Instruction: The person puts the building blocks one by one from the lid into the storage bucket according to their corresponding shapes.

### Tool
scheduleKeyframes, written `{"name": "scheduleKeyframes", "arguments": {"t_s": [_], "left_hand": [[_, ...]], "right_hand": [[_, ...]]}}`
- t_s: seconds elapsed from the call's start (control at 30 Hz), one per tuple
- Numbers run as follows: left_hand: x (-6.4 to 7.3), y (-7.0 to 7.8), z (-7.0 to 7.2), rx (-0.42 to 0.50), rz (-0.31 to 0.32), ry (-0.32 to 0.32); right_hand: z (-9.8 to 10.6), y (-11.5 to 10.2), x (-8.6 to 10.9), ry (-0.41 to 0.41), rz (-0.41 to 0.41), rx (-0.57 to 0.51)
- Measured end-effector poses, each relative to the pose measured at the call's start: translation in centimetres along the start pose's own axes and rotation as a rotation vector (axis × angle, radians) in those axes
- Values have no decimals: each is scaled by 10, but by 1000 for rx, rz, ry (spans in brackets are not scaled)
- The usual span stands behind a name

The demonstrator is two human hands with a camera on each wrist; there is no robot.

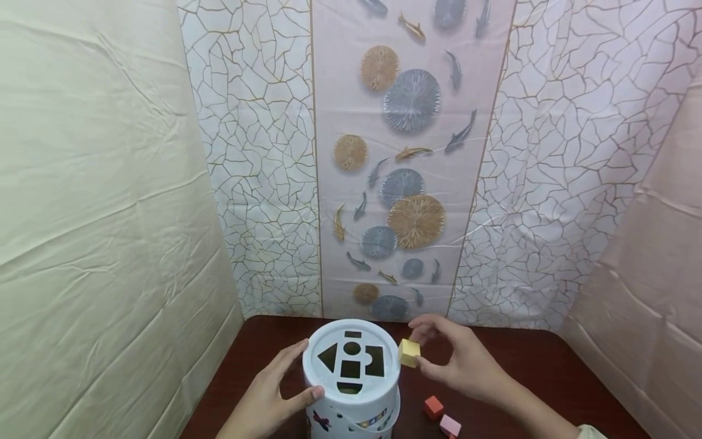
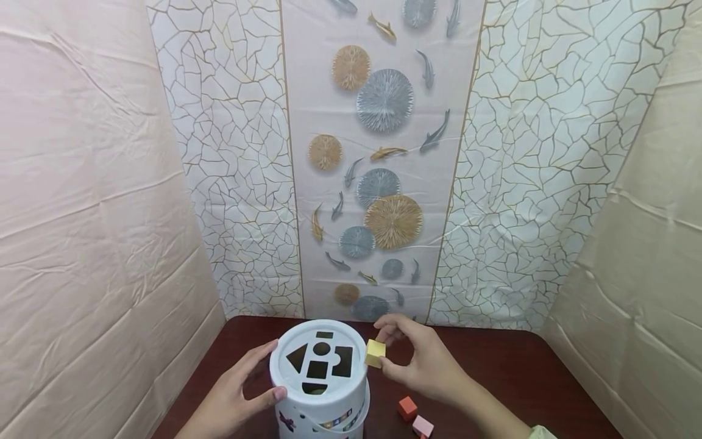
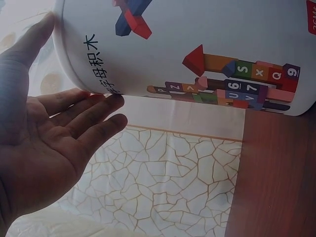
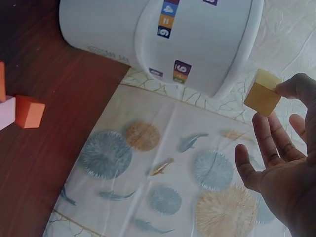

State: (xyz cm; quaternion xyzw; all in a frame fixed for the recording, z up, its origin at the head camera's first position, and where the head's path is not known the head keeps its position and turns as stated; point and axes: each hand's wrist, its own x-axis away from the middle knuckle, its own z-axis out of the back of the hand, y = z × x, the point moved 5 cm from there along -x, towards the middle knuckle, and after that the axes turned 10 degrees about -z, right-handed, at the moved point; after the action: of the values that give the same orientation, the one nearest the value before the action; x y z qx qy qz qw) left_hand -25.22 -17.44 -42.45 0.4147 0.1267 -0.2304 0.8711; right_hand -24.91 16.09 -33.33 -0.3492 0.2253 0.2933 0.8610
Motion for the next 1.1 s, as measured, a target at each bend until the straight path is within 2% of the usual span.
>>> {"name": "scheduleKeyframes", "arguments": {"t_s": [0.27, 0.9, 1.1], "left_hand": [[-1, 0, 2, 6, 8, 3], [2, 0, 1, 3, 21, 4], [2, 1, 0, 5, 18, 3]], "right_hand": [[-8, -11, -10, -15, 41, -50], [-42, -28, -31, -123, 14, -101], [-54, -31, -34, -165, 19, -178]]}}
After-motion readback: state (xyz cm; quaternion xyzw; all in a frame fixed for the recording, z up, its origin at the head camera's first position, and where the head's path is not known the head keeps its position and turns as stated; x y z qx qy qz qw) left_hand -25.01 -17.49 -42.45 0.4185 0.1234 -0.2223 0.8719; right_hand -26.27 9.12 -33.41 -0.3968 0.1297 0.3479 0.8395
